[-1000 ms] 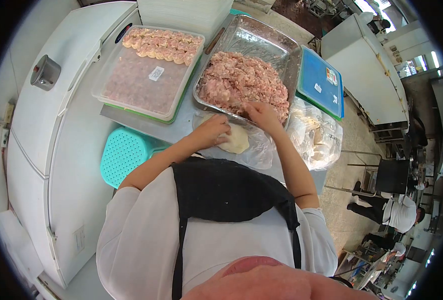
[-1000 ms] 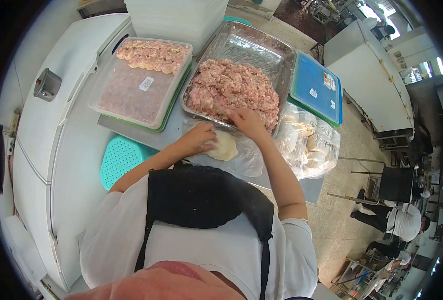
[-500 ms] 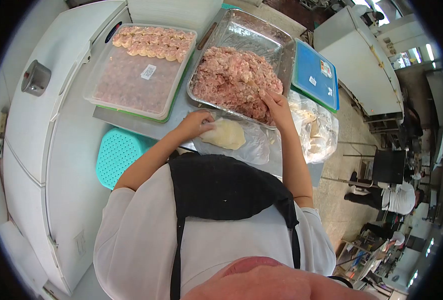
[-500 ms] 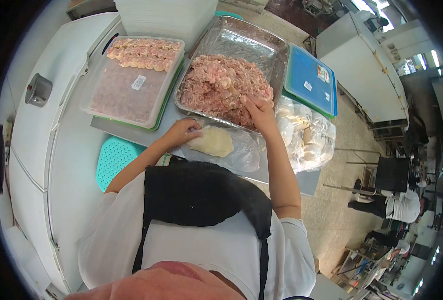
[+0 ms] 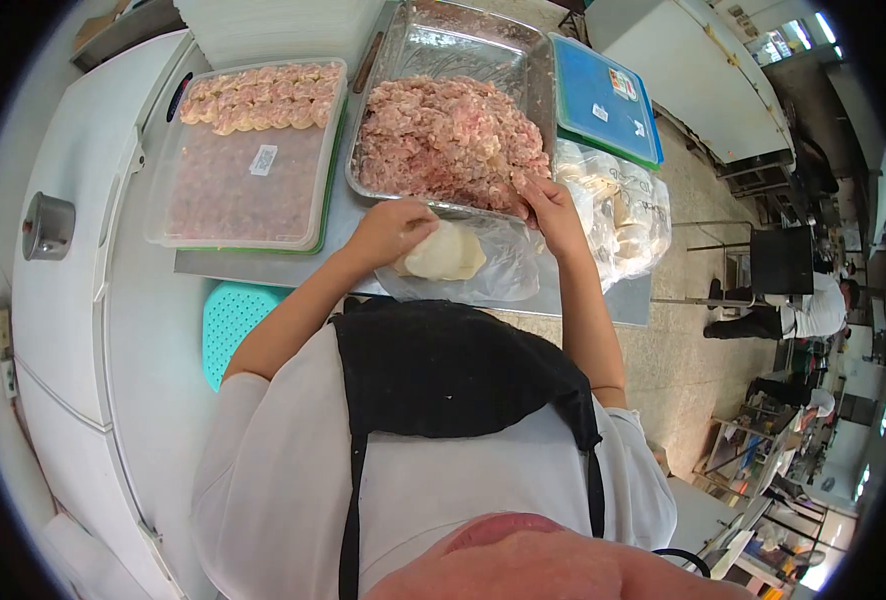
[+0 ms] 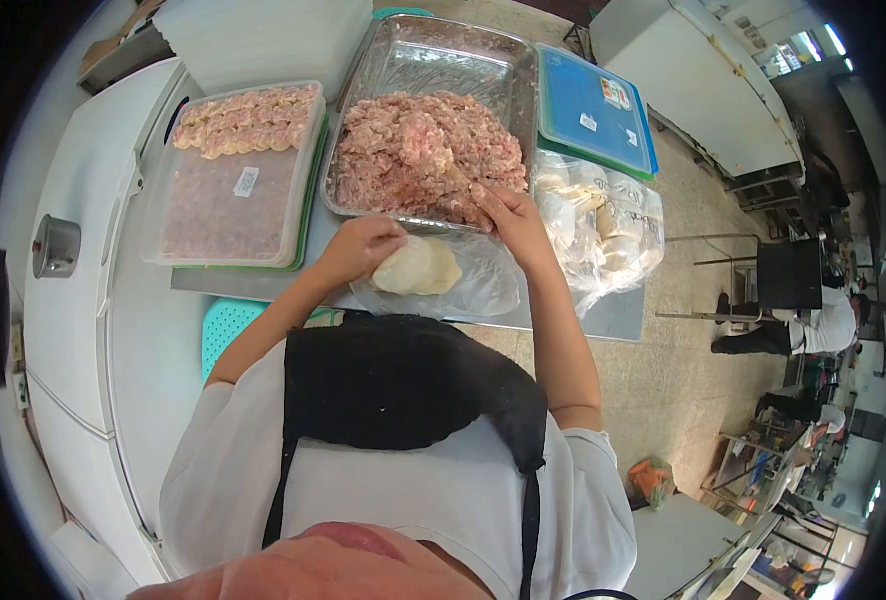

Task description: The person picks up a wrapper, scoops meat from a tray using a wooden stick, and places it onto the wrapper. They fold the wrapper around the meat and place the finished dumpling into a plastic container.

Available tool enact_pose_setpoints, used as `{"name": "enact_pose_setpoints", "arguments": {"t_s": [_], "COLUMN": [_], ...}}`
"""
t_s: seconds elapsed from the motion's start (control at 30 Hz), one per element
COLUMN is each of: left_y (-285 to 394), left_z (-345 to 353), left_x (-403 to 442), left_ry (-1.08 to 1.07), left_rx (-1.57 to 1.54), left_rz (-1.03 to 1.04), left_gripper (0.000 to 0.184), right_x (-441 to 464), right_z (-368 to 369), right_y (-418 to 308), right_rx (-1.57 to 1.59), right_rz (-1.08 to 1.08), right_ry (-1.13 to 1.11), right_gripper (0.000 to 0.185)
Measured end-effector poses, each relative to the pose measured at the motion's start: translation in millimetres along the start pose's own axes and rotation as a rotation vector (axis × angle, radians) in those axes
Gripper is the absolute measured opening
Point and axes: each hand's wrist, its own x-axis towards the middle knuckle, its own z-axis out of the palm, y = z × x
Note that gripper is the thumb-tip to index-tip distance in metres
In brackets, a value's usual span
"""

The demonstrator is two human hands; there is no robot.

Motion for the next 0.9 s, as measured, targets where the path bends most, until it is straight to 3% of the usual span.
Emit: {"name": "enact_pose_setpoints", "arguments": {"t_s": [0.1,0.17,0.2,0.27,0.3,0.33,0.4,0.53,0.6,0.63,0.7,0.73,0.8,0.83,0.87,0.9], "left_y": [-0.6,1.2,11.4,35.8,35.6,36.7,41.6,57.0,67.5,75.4,86.7,73.8,33.0,27.7,22.7,21.6], "left_z": [0.3,-7.4,-9.5,-12.6,-14.9,-13.0,-3.6,5.1,5.6,2.4,-2.7,-2.9,-4.1,-6.9,-9.1,-10.4], "left_x": [11.9,22.7,25.8,32.2,39.2,42.7,50.4,71.3,80.5,79.3,74.5,78.6,92.2,94.2,96.5,98.4], "left_ry": [-0.065,-0.006,-0.009,-0.064,-0.059,-0.060,0.134,0.211,0.193,0.190,0.239,0.241,0.316,0.313,0.377,0.441], "left_rx": [0.219,-0.124,-0.124,-1.362,-1.445,-1.445,-1.004,-1.194,-1.460,-1.457,-1.535,-1.536,-1.486,-1.485,-1.485,-1.485], "left_rz": [0.199,0.052,0.053,-0.277,-0.317,-0.315,-0.209,-0.179,-0.076,-0.077,-0.178,-0.176,-0.123,-0.121,-0.124,-0.125], "left_gripper": [0.017,0.023,0.023,0.025,0.034,0.034,0.043,0.048,0.056,0.056,0.061,0.061,0.065,0.065,0.065,0.065], "right_x": [-4.5,-10.3,-12.7,-15.9,-17.2,-18.3,-19.8,-15.5,-4.1,2.4,11.4,6.4,-11.0,-18.4,-19.5,-18.4], "right_z": [-6.3,-7.7,-7.5,-6.4,-5.7,-5.8,-6.0,-0.7,5.4,4.3,2.3,0.5,-11.0,-9.5,-6.3,-0.6], "right_y": [10.4,9.4,7.0,3.2,1.2,-0.8,-4.7,-7.8,7.3,16.8,32.8,13.1,-38.1,-52.4,-50.8,-46.8], "right_rx": [0.005,0.014,0.021,0.040,0.061,0.060,0.063,0.075,-0.237,-0.235,-0.586,-0.586,-1.239,-1.350,-1.351,-1.206], "right_rz": [-0.032,-0.025,-0.020,-0.014,-0.011,-0.012,0.002,-0.039,-0.168,-0.169,-0.618,-0.620,-0.352,-0.291,-0.291,-0.429], "right_ry": [0.007,0.010,0.001,0.016,0.028,0.029,0.050,0.041,0.116,0.119,0.228,0.226,0.077,0.063,0.066,0.115], "right_gripper": [0.032,0.032,0.035,0.036,0.038,0.038,0.039,0.036,0.034,0.034,0.025,0.025,0.022,0.021,0.021,0.022]}}
